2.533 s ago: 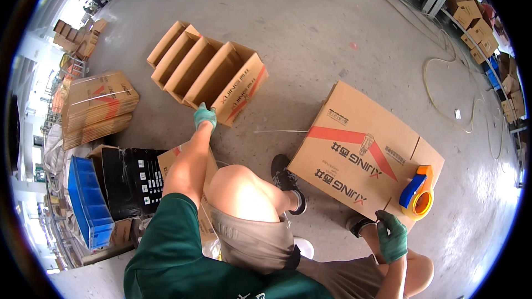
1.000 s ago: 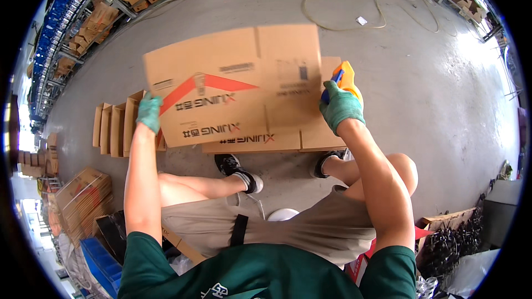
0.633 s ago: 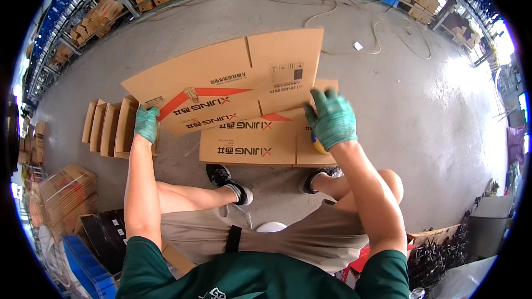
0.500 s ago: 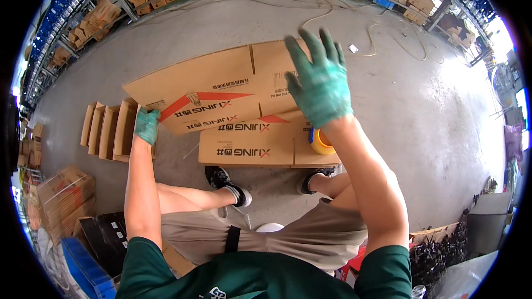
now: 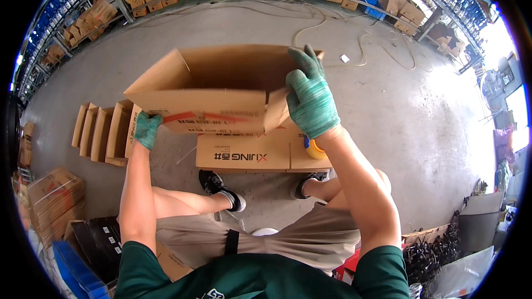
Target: The person sits on the floor in a warehouse and repeatedly assembles and seals cardboard boxes. They fold the flaps of flat-packed boxes into shape and use a handheld tape dispenser to apply tape across the seams. The person works on multiple boxes in succession, stacking the finished ones.
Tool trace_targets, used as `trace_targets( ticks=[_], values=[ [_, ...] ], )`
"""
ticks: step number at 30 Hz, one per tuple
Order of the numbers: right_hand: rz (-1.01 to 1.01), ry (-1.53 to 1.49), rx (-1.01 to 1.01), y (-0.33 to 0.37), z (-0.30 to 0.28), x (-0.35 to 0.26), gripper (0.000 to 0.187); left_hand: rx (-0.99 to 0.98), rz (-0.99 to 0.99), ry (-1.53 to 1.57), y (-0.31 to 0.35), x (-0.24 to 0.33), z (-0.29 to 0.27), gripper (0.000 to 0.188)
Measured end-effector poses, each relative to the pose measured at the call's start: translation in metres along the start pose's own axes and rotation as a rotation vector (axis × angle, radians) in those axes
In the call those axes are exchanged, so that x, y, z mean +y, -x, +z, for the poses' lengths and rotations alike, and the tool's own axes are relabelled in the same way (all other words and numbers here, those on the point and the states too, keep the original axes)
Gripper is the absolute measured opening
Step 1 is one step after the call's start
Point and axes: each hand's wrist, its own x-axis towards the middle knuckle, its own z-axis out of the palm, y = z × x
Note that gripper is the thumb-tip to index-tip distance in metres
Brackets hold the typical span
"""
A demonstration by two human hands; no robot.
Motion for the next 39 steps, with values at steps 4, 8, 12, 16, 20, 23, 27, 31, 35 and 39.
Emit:
trace_targets(
  ticks=[4, 8, 12, 16, 20, 23, 27, 31, 35, 39],
  values=[
    [-0.07, -0.288, -0.221, -0.024, -0.018, -0.013, 0.039, -0.324, -0.031, 0.152, 0.028, 0.049, 0.024, 0.075],
    [0.155, -0.373, -0.388, 0.007, 0.012, 0.002, 0.047, -0.451, 0.109, -0.047, 0.034, 0.058, 0.032, 0.088],
    [0.064, -0.241, -0.342, 0.03, 0.039, 0.022, 0.043, -0.296, 0.392, 0.066, 0.039, 0.069, 0.036, 0.08],
    [0.172, -0.362, -0.3, 0.029, 0.038, 0.03, 0.036, -0.269, 0.527, -0.089, 0.034, 0.088, 0.053, 0.068],
    [0.68, -1.078, -0.028, 0.016, 0.031, 0.035, 0.027, -0.139, 0.251, -0.006, 0.031, 0.081, 0.06, 0.046],
    [0.897, -0.642, 0.209, 0.003, 0.034, 0.052, 0.036, -0.037, 0.411, -0.184, 0.012, 0.061, 0.064, 0.044],
    [1.174, -0.847, -0.02, -0.017, 0.023, 0.026, 0.048, -0.084, 0.152, -0.153, 0.026, 0.092, 0.077, 0.065],
    [1.095, -0.961, -0.076, 0.005, 0.015, 0.032, 0.041, -0.108, 0.127, -0.103, 0.029, 0.101, 0.075, 0.078],
    [0.801, -0.679, -0.206, 0.039, 0.03, 0.04, 0.023, -0.159, 0.164, -0.233, 0.034, 0.107, 0.078, 0.073],
    [0.818, -0.766, -0.14, 0.033, 0.028, 0.034, 0.03, -0.186, 0.064, -0.036, 0.036, 0.105, 0.077, 0.058]
  ],
)
